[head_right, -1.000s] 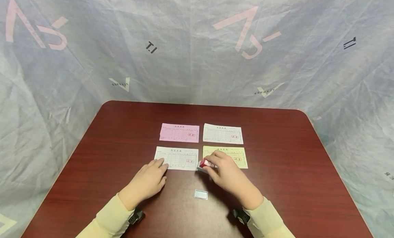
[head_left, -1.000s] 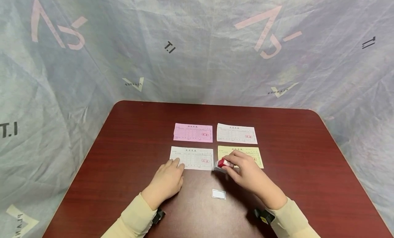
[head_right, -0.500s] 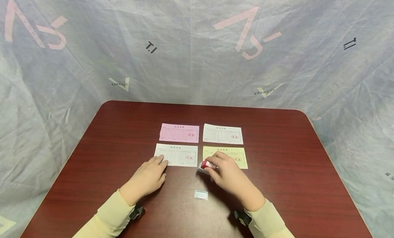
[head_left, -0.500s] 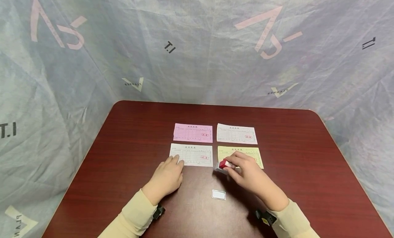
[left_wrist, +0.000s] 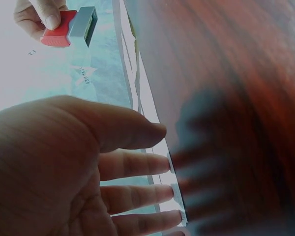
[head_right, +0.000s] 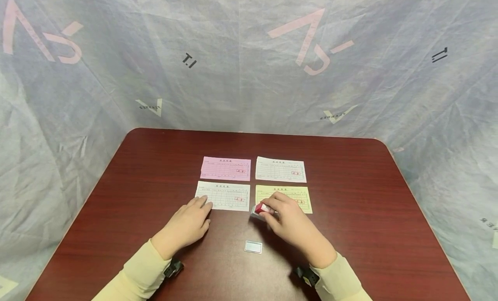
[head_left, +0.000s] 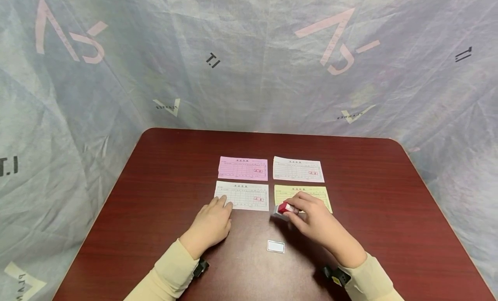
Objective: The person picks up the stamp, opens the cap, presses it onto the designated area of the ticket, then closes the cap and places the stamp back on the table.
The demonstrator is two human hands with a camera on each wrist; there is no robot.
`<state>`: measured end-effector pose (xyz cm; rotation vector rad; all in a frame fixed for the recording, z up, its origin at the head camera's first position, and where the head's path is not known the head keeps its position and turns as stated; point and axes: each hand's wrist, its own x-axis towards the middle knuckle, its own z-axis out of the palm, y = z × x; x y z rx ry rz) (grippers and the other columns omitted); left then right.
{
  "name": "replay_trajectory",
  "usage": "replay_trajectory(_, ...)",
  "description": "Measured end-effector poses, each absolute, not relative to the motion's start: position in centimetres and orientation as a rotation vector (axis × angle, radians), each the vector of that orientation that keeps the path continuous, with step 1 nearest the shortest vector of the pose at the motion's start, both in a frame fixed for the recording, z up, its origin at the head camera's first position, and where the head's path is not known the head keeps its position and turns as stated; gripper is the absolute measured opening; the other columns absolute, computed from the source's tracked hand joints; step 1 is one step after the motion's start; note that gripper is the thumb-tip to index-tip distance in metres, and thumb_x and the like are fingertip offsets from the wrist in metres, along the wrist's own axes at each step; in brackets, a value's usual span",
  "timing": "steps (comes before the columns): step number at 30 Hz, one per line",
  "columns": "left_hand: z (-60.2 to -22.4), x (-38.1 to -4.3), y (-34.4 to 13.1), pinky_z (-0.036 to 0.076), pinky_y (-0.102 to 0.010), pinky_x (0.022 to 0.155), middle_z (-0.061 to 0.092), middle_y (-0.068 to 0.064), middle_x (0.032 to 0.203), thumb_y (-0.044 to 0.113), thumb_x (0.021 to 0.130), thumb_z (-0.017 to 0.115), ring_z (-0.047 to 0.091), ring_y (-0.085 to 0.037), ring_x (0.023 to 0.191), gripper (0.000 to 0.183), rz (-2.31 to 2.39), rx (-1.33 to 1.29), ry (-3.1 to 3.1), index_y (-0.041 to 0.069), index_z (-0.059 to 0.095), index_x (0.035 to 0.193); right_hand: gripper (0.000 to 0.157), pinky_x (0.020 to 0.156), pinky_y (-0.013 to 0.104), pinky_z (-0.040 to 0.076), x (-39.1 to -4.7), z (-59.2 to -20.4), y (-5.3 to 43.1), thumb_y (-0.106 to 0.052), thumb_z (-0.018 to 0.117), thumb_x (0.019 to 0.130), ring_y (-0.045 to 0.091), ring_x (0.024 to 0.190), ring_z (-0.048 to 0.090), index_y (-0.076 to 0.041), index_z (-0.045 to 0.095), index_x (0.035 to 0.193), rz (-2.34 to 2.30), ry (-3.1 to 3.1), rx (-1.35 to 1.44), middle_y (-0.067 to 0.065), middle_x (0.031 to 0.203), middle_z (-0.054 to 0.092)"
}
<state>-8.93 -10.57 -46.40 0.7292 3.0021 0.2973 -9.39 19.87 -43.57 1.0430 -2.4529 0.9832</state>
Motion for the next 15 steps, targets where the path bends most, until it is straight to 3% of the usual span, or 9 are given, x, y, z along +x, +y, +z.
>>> replay_trajectory(15, -46.41, -8.71, -10.63, 0.047, -0.058, 0.095, 0.054, -0.030, 0.136, 0.012, 0.089, 0.068, 0.052, -0.049, 0.124, 0.041, 0.324, 0.716, 2.991, -0.006, 0.063, 0.125, 0.019, 0.068, 0.026, 0.052, -9.33, -43.49, 20.09, -0.003, 0.082, 0.082, 0.006, 0.078, 0.060, -0.006, 0.074, 0.099, 0.951, -2.478, 1.027, -0.006, 0.089, 0.061)
